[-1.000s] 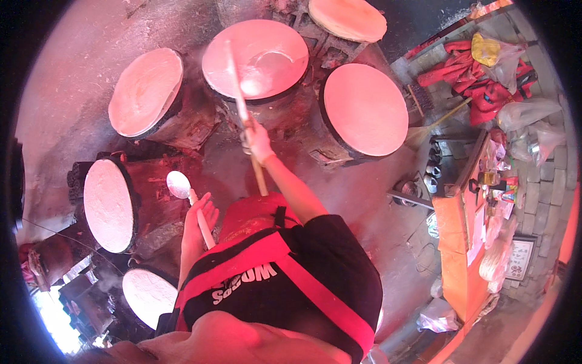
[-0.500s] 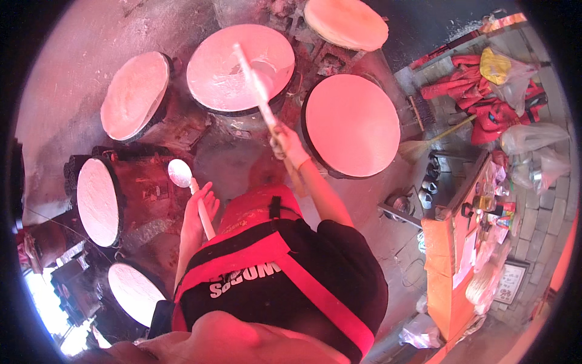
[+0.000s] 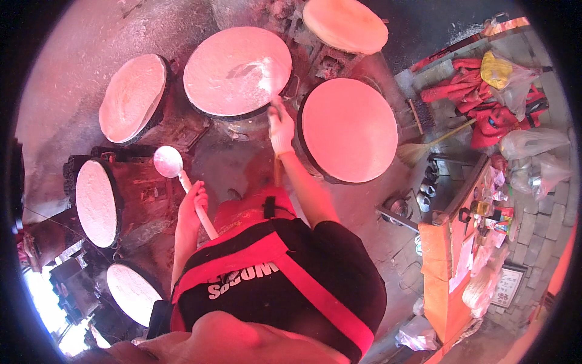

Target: The person prepares wrappers by spreading batter onto hot circular surfaces and removing the cooked wrappers using a stick.

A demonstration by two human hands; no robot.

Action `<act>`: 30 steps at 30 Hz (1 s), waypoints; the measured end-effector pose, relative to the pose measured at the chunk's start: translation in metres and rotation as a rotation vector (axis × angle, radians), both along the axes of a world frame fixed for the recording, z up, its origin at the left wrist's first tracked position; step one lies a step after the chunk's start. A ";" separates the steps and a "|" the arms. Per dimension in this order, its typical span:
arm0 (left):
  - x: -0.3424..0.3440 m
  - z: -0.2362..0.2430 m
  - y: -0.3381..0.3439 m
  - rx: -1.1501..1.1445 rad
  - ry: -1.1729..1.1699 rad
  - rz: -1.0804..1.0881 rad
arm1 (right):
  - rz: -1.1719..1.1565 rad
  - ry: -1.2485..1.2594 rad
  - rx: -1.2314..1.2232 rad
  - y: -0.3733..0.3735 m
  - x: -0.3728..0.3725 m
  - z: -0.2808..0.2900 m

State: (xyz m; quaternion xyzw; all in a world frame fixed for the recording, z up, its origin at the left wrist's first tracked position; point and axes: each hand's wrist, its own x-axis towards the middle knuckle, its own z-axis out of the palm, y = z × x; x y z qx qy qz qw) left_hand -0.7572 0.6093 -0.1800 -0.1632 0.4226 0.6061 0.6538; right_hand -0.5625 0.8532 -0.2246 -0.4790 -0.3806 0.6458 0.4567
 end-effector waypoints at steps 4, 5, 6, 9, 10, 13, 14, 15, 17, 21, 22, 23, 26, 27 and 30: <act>-0.001 0.039 0.016 0.004 0.204 -0.124 | -0.131 0.045 -0.062 -0.021 -0.032 -0.034; -0.004 0.041 0.019 0.001 0.250 -0.156 | -0.069 0.003 -0.035 -0.023 -0.050 -0.025; -0.006 0.041 0.021 0.061 0.270 -0.173 | 0.076 0.060 -0.092 -0.023 -0.051 -0.013; -0.015 0.033 0.022 0.103 0.283 -0.162 | 0.243 0.008 -0.176 -0.019 -0.029 0.011; -0.017 0.034 0.023 0.098 0.322 -0.186 | 0.086 -0.103 -0.081 -0.017 -0.020 -0.001; -0.016 0.034 0.021 0.087 0.387 -0.227 | -0.250 -0.061 -0.088 -0.043 -0.016 -0.035; -0.015 0.034 0.025 0.099 0.382 -0.253 | -0.192 -0.141 -0.006 -0.048 -0.025 -0.050; -0.013 0.034 0.027 0.111 0.378 -0.280 | -0.133 -0.221 0.076 -0.052 -0.031 -0.063; -0.019 0.029 0.022 0.105 0.380 -0.310 | 0.067 -0.070 -0.137 -0.055 -0.039 -0.010; -0.022 0.037 0.029 0.129 0.342 -0.424 | -0.162 -0.096 0.051 0.018 -0.013 -0.017; -0.025 0.039 0.030 0.133 0.351 -0.443 | -0.114 -0.163 -0.041 0.018 -0.011 -0.004; -0.028 0.036 0.033 0.145 0.363 -0.453 | -0.069 -0.229 -0.133 0.015 -0.009 0.008; -0.038 0.024 0.057 0.181 0.430 -0.467 | 0.186 -0.137 0.013 -0.019 -0.004 -0.010; -0.044 0.020 0.072 0.184 0.472 -0.456 | 0.272 -0.173 -0.062 -0.035 0.004 -0.018; -0.061 -0.003 0.125 0.219 0.632 -0.466 | 0.193 -0.231 0.000 -0.082 0.020 -0.020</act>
